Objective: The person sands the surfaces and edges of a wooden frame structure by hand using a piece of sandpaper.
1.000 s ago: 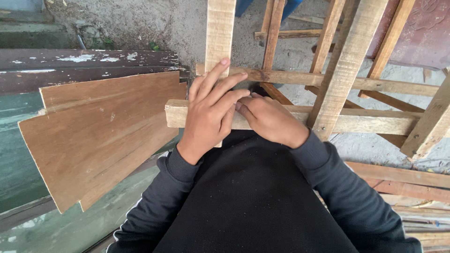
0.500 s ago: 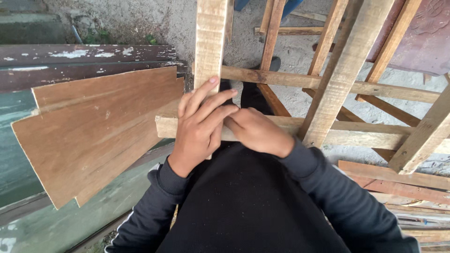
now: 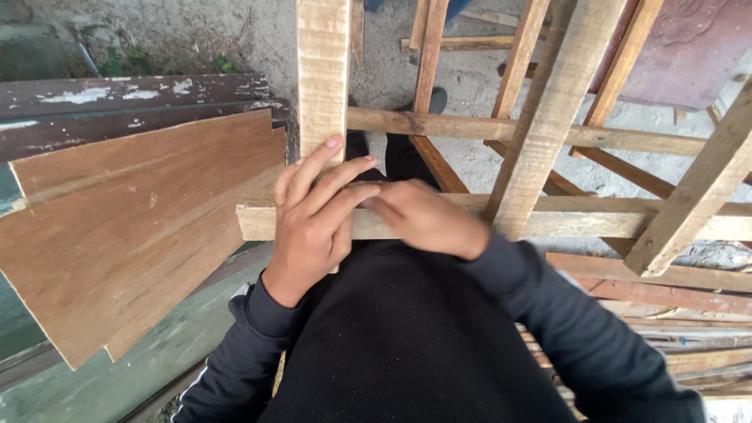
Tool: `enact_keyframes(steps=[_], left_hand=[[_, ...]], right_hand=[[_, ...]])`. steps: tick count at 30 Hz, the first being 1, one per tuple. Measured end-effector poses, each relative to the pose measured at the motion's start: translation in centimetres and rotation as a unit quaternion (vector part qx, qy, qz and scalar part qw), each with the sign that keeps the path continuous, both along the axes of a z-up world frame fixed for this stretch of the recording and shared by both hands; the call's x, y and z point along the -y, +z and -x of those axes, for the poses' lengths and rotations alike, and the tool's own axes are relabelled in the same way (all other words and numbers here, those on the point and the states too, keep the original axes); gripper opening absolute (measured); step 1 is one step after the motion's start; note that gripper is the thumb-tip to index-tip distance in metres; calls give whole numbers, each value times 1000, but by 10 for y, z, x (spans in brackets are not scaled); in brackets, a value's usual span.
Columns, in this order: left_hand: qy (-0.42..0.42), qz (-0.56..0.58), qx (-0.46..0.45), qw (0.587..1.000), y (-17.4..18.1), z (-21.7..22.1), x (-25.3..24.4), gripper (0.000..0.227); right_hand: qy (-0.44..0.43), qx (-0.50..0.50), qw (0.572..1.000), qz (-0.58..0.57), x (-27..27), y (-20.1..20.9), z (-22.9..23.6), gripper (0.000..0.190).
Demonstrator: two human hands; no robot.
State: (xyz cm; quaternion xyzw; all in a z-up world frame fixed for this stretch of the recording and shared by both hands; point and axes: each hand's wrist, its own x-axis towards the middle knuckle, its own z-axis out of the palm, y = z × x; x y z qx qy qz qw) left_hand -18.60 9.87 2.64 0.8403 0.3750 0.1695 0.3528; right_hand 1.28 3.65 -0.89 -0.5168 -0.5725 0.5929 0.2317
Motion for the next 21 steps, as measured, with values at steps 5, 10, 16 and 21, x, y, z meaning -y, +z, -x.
enact_keyframes(steps=[5, 10, 16, 21], left_hand=[[0, 5, 5, 1000, -1, 2, -1, 23], [1, 8, 1, 1000, -2, 0, -2, 25], [-4, 6, 6, 1000, -1, 2, -3, 23], [-7, 20, 12, 1000, -1, 4, -3, 21]], right_hand=[[144, 215, 952, 166, 5, 18, -37, 31], [109, 194, 965, 141, -10, 30, -13, 29], [70, 60, 994, 57, -23, 23, 0, 23], [239, 454, 845, -149, -14, 39, -37, 50]])
